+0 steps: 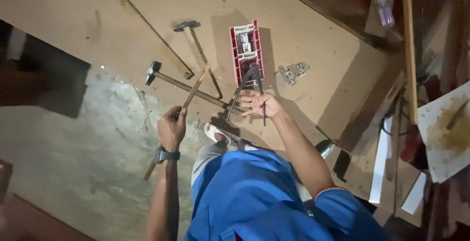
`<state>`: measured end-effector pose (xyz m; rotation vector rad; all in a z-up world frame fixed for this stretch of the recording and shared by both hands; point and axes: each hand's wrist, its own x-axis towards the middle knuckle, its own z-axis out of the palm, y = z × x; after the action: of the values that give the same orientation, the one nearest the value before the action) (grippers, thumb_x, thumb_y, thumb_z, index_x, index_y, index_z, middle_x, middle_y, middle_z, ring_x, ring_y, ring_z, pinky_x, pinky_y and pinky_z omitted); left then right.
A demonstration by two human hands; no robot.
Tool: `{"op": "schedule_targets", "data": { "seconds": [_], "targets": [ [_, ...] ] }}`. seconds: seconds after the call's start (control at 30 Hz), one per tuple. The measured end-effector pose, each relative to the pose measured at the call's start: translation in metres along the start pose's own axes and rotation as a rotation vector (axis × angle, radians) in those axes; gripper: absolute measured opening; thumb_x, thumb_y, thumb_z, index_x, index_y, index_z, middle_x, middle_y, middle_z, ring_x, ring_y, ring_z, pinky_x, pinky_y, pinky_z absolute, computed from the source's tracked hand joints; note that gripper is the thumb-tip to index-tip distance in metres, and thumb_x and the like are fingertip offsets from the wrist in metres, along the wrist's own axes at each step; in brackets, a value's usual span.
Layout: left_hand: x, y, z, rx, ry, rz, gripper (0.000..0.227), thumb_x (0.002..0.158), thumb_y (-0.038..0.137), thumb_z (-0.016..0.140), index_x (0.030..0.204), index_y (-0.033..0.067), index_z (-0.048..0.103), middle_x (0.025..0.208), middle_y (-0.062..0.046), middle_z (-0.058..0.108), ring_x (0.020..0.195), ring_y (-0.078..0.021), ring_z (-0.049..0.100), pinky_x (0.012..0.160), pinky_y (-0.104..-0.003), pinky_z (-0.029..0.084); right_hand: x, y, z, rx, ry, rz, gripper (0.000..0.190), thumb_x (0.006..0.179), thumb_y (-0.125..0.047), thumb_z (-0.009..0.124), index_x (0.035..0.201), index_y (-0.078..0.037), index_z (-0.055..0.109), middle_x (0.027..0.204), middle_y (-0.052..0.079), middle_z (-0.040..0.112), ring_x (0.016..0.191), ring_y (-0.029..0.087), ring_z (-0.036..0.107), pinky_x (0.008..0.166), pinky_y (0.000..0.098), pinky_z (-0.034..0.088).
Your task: The person holds a thin wooden stick against a workbench and repeatedly strikes it with a hammer. They also use pliers to grip and adjust the stick during the process.
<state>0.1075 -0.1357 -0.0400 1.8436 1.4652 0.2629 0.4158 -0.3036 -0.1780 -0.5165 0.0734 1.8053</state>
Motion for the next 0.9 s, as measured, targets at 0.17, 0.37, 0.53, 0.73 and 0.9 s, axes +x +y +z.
{"op": "schedule_targets", "data": {
  "seconds": [0.17, 0.37, 0.53, 0.73, 0.9],
  "targets": [
    [-0.027, 0.002, -0.003, -0.063, 0.047, 0.030, 0.024, 0.103, 0.026, 0.065, 0.107, 0.0063, 0.079, 0.081, -0.020, 0.074, 0.080, -0.0397, 0.073, 0.070, -0.044, 0.053, -0.030, 0.004, -0.005, 0.073, 0.111, -0.066, 0.075, 0.058, 0.012, 0.044, 0.128, -0.005, 0.062, 0.115, 0.017, 0.071, 0.106, 0.043, 0.071, 0.092, 0.0679, 0.055],
    [-0.073, 0.007, 0.022, -0.127, 0.082, -0.049, 0.027, 0.108, 0.023, 0.063, 0.104, 0.0006, 0.078, 0.080, -0.024, 0.071, 0.076, -0.0339, 0.070, 0.071, -0.043, 0.052, -0.132, -0.020, 0.017, -1.436, 0.610, 0.047, 0.023, 0.088, -0.010, 0.063, 0.110, -0.011, 0.068, 0.098, 0.012, 0.070, 0.099, 0.032, 0.071, 0.083, 0.0441, 0.056],
    [-0.106, 0.001, 0.051, -0.055, 0.069, -0.164, 0.027, 0.106, 0.027, 0.066, 0.107, 0.0031, 0.079, 0.081, -0.021, 0.073, 0.076, -0.0351, 0.072, 0.071, -0.043, 0.053, -0.146, 0.005, -0.059, -2.042, 0.783, 0.079, 0.055, 0.076, -0.014, 0.074, 0.125, -0.019, 0.049, 0.129, 0.008, 0.044, 0.121, 0.033, 0.049, 0.106, 0.0482, 0.041],
    [-0.146, 0.023, 0.070, -0.116, 0.152, -0.215, 0.027, 0.106, 0.023, 0.068, 0.107, -0.0015, 0.078, 0.085, -0.024, 0.074, 0.076, -0.0338, 0.071, 0.070, -0.042, 0.053, -0.104, -0.067, 0.029, -2.072, 0.827, -0.302, 0.022, 0.105, -0.022, 0.057, 0.119, -0.007, 0.065, 0.137, 0.016, 0.047, 0.132, 0.035, 0.043, 0.112, 0.0466, 0.036],
    [-0.171, 0.021, 0.072, -0.122, 0.163, -0.270, 0.024, 0.104, 0.023, 0.065, 0.107, 0.0035, 0.078, 0.088, -0.017, 0.075, 0.081, -0.0288, 0.072, 0.070, -0.040, 0.054, -0.029, -0.092, -0.061, -2.452, 0.754, -0.598, 0.026, 0.098, -0.016, 0.058, 0.121, -0.018, 0.070, 0.108, 0.009, 0.058, 0.108, 0.030, 0.046, 0.091, 0.0452, 0.035]
  ]
}}
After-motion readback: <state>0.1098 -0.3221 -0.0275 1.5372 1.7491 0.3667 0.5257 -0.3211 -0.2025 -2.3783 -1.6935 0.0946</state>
